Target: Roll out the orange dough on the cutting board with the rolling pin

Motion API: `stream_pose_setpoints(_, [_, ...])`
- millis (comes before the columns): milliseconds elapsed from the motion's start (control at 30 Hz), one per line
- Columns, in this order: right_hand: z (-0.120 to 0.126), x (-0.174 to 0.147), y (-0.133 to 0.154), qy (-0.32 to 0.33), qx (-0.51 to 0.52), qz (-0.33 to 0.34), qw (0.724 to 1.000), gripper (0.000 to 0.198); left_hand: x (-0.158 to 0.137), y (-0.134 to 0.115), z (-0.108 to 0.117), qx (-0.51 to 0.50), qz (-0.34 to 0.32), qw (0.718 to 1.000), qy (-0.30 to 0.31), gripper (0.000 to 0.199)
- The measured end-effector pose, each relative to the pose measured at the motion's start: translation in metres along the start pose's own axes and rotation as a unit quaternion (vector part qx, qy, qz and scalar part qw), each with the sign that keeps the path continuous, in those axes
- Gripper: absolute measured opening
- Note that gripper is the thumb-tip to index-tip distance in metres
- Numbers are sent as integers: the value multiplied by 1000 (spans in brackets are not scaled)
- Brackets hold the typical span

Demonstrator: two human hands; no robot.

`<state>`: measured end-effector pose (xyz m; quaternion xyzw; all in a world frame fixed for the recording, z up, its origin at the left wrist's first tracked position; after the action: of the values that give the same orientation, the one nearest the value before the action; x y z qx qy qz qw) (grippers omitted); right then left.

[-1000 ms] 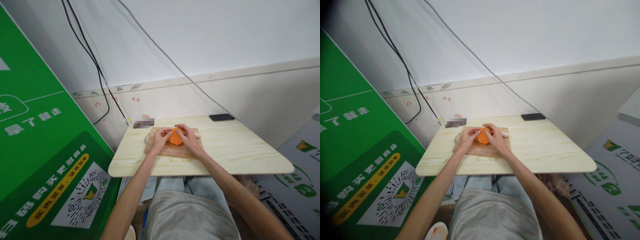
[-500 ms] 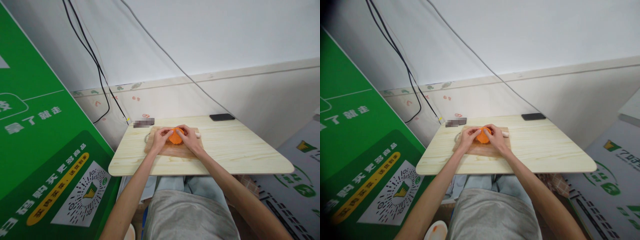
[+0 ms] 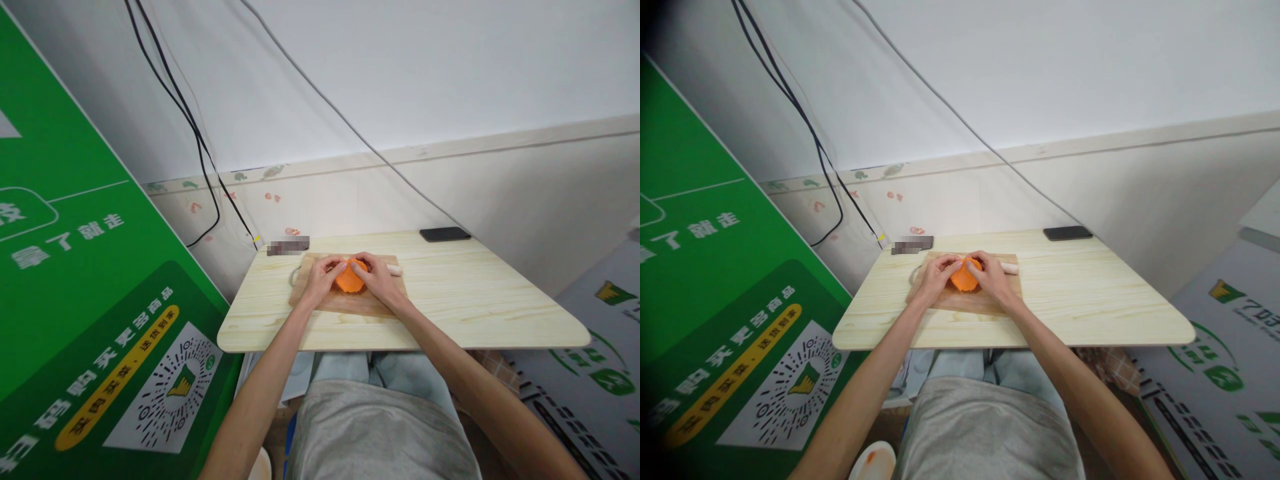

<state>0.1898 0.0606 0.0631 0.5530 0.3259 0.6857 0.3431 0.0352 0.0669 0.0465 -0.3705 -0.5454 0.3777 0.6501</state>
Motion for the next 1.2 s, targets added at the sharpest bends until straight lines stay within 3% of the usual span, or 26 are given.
stream_pose_setpoints(367, [6, -3, -2, -69, 26, 3, 997, 26, 0, 5, 9, -28, 27, 997, -63, 41])
stream_pose_setpoints(633, [1, -3, 14, -31, -2, 45, 999, 26, 1, 4, 7, -33, 13, 998, -54, 37])
stream_pose_setpoints(1200, [-3, -2, 11, 3, 17, 36, 999, 32, 0, 1, 5, -15, 12, 999, -37, 23])
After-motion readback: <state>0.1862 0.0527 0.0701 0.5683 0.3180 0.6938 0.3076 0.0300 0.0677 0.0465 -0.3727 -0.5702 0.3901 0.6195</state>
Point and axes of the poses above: each hand's wrist, its own x-axis towards the middle knuckle, its own z-axis out of the back of the hand, y = z × x, the point moved 10 cm from there along x, towards the middle knuckle, and after that the axes turned 8 degrees about x, right-handed, at the moved point
